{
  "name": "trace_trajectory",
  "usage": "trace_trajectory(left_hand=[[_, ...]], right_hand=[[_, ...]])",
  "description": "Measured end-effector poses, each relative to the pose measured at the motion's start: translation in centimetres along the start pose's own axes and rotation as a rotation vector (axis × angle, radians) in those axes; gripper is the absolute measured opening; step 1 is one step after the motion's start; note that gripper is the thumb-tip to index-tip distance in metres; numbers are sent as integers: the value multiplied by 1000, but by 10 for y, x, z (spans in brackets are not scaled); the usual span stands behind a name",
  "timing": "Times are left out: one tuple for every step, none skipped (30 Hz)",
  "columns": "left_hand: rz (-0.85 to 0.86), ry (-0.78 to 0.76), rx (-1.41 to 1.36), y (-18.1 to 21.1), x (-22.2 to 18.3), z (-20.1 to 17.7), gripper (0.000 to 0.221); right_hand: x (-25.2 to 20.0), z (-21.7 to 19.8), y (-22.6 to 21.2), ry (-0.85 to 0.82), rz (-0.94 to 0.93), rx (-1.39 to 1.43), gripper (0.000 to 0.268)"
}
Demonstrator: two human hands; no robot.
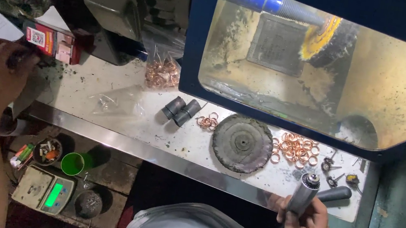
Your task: Polishing small metal rings and jewelry components using a stationary polishing machine and a handheld rotary tool.
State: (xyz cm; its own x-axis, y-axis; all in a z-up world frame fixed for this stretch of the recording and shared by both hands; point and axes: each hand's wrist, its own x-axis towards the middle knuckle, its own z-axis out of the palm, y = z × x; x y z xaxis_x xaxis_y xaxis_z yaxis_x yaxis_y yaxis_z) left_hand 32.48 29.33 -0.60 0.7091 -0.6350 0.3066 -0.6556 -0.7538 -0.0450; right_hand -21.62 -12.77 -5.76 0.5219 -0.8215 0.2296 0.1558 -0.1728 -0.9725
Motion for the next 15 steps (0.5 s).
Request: trace_trajectory(left_hand=[[0, -2, 0, 3, 0, -4, 26], [-20, -57, -68, 5, 1, -8, 27], [-41, -110, -137, 8, 2, -11, 28], [-41, -110, -137, 4, 0, -7, 28], [-15, -122, -107, 0, -2, -3, 37], [11, -135, -76, -4, -4, 1, 46], [12, -135, -77, -5, -5, 2, 46], [35, -131, -86, -5, -5, 3, 49], [58, -129, -95, -5, -6, 4, 52], [59, -129, -95, -4, -4, 4, 52], [39, -122, -79, -2, -3, 6, 49], [19, -114, -63, 0, -2, 7, 46], [21, -115, -64, 4, 0, 5, 46], [40, -90, -16, 9, 1, 2, 37], [61, -63, 30, 15, 4, 1, 30]], right_hand=[[-2, -2, 2, 0, 2, -1, 43], [-4, -5, 4, 10, 23, -9, 43], [-5, -7, 7, 19, 42, -17, 42], [-6, -8, 7, 19, 42, -18, 42], [-6, -8, 8, 10, 40, -23, 42], [-6, -9, 8, 0, 38, -29, 43], [-3, -7, 4, 1, 37, -30, 43], [-1, -4, 0, -26, 18, -20, 45], [1, -2, -4, -53, -1, -10, 47], [0, -2, -3, -52, -1, -10, 47], [-1, -3, -2, -24, 17, -50, 45], [-3, -3, 0, 4, 35, -91, 43], [-2, -3, -2, 5, 35, -91, 43], [-1, -3, -3, -19, 14, -70, 43], [0, -3, -4, -43, -9, -49, 43]])
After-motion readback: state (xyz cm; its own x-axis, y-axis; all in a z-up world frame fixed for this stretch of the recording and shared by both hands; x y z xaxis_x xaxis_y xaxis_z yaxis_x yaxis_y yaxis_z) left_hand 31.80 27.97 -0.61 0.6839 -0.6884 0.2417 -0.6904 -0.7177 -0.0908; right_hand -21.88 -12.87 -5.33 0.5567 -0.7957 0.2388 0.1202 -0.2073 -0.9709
